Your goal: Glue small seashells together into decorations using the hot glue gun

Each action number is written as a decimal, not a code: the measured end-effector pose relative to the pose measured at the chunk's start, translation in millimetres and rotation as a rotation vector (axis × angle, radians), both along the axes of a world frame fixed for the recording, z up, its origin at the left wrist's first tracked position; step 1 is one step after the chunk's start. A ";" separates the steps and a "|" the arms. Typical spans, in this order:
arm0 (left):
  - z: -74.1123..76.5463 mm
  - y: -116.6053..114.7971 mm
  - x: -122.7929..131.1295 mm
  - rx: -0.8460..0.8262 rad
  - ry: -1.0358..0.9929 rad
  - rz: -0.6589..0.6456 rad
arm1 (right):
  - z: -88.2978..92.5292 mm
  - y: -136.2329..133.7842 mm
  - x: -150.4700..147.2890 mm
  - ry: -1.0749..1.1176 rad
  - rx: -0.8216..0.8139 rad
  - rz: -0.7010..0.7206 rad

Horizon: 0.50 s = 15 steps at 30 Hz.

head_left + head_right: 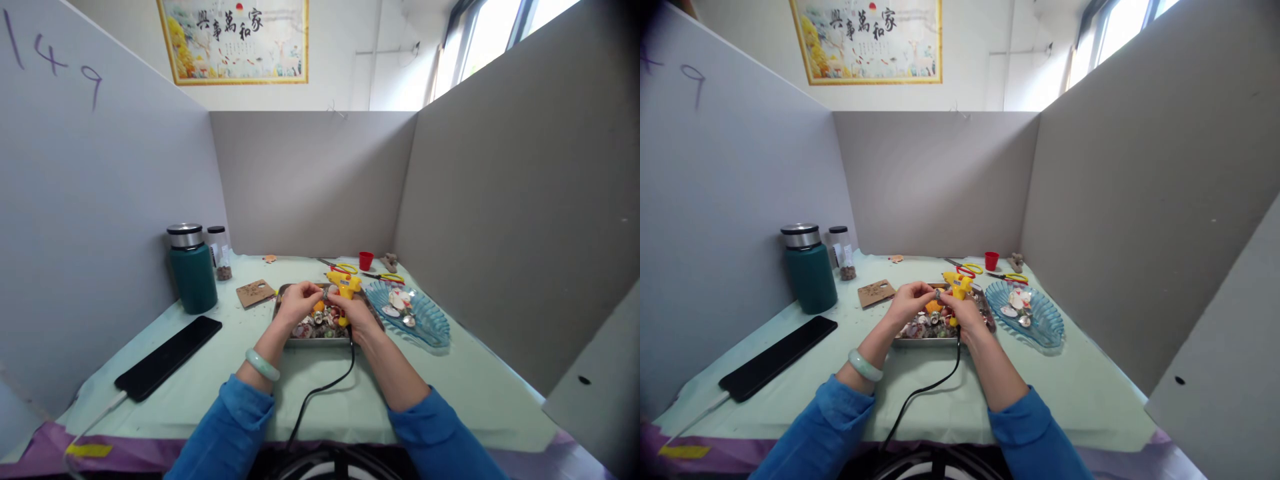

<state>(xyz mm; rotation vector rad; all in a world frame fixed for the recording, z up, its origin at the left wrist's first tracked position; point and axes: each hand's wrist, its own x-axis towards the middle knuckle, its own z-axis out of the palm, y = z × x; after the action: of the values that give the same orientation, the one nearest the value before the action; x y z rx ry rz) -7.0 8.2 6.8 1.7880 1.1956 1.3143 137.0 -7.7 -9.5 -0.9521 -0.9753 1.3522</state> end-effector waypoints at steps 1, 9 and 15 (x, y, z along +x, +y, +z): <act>-0.4 0.3 -0.1 0.007 0.009 0.005 | -0.4 0.3 0.0 -0.001 -0.001 -0.002; -3.7 2.2 -0.5 0.019 0.054 0.018 | -0.6 0.3 -0.6 0.006 -0.010 -0.018; -5.3 3.6 0.3 -0.006 0.033 -0.008 | -0.5 -0.2 -0.6 0.001 -0.009 -0.002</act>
<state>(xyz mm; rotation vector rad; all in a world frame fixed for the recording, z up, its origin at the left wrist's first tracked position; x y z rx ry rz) -6.7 11.8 1.5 1.8153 1.2070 1.2801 136.4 -7.8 -10.0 -0.9585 -0.9681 1.3563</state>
